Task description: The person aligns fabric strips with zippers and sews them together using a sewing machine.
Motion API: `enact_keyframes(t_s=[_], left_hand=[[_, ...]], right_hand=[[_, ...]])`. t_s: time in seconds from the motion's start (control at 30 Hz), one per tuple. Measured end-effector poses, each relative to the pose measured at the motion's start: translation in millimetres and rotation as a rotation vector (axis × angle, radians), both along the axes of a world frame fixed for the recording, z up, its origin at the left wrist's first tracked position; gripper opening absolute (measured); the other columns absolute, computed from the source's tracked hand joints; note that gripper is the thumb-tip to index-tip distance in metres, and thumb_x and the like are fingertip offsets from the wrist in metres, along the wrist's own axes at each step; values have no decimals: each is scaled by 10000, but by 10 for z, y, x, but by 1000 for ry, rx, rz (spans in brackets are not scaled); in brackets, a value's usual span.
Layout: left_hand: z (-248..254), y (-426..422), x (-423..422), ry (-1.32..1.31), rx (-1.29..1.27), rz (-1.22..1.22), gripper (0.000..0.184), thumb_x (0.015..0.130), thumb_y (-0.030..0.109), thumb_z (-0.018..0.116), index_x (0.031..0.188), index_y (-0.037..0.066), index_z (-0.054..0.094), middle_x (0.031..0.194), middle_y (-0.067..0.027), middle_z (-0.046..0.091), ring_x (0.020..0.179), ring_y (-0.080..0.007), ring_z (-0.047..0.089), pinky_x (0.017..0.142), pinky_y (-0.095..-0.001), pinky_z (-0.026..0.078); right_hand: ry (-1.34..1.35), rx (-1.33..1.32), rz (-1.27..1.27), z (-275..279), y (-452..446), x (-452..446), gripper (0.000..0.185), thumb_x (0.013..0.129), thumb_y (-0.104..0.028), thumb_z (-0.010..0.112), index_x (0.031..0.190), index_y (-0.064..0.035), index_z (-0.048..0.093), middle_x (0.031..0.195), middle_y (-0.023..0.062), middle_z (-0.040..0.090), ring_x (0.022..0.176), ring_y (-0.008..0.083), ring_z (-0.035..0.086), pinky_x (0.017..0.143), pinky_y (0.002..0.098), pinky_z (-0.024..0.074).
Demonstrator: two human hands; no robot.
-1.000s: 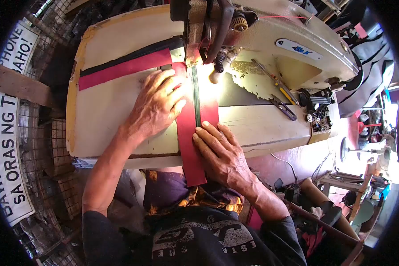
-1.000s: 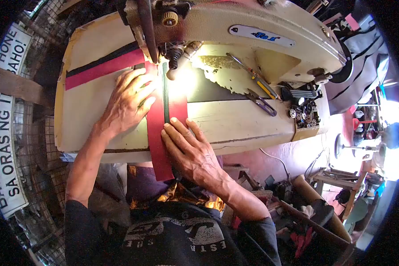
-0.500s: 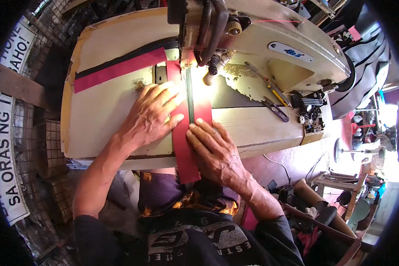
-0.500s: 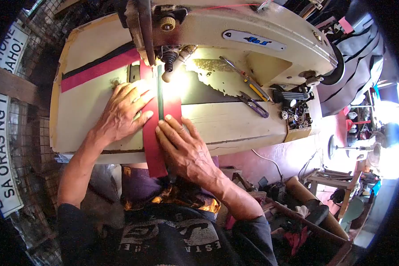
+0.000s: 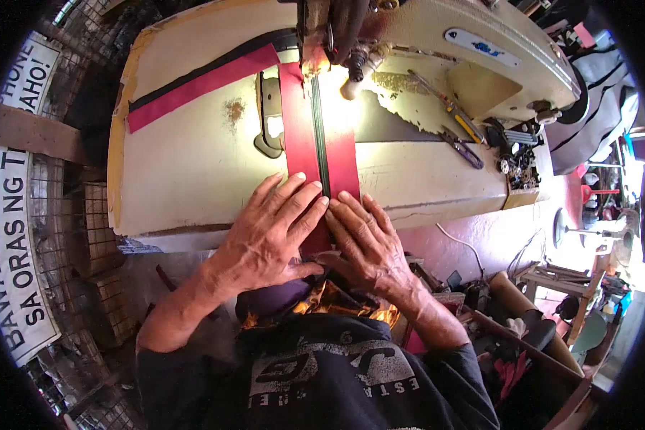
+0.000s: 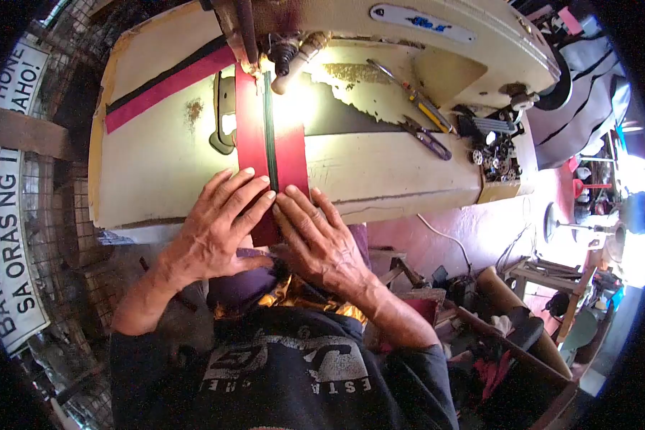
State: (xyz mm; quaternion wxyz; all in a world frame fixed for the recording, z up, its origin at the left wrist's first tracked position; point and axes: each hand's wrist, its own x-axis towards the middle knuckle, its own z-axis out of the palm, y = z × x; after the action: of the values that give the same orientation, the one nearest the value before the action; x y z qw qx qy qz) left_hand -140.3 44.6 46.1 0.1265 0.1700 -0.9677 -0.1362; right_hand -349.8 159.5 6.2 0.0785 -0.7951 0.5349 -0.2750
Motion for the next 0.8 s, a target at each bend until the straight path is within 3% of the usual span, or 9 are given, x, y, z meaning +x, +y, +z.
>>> enact_keyframes(t_s=[0.1, 0.13, 0.23, 0.67, 0.8], left_hand=[[-194, 117, -8, 72, -76, 72, 629, 856, 322, 757, 1341, -54, 619, 1410, -205, 558, 1394, -393, 485, 1196, -555, 375], [-255, 90, 13, 81, -155, 65, 542, 840, 175, 711, 1329, -47, 640, 1400, -197, 570, 1387, -394, 508, 1198, -538, 397], [-304, 61, 45, 147, -75, 71, 530, 803, 75, 675, 1321, -33, 659, 1397, -181, 578, 1378, -388, 525, 1197, -529, 409], [-337, 20, 112, 160, -60, 27, 548, 752, 61, 713, 1295, -5, 686, 1405, -144, 575, 1408, -348, 486, 1221, -513, 403], [-325, 43, 100, 180, -24, 43, 576, 709, -53, 684, 1283, -6, 699, 1411, -132, 592, 1404, -363, 499, 1205, -524, 414]], right_hand=[[95, -12, 6, 30, -13, -15, 614, 847, -165, 634, 1417, 55, 565, 1472, 215, 543, 1433, 366, 497, 1220, 554, 344], [89, -32, 8, 13, -30, -16, 602, 842, -157, 623, 1403, 57, 576, 1460, 216, 552, 1423, 365, 506, 1218, 551, 349], [95, -72, -8, -40, -31, 2, 575, 835, -145, 612, 1372, 61, 597, 1434, 217, 571, 1402, 363, 525, 1213, 546, 358], [77, -168, -58, -98, -59, 50, 526, 815, -121, 637, 1314, 47, 633, 1395, 193, 602, 1356, 348, 569, 1184, 528, 400], [52, -184, -78, -140, -67, 69, 518, 821, -118, 634, 1314, 42, 634, 1384, 185, 609, 1351, 342, 571, 1185, 529, 395]])
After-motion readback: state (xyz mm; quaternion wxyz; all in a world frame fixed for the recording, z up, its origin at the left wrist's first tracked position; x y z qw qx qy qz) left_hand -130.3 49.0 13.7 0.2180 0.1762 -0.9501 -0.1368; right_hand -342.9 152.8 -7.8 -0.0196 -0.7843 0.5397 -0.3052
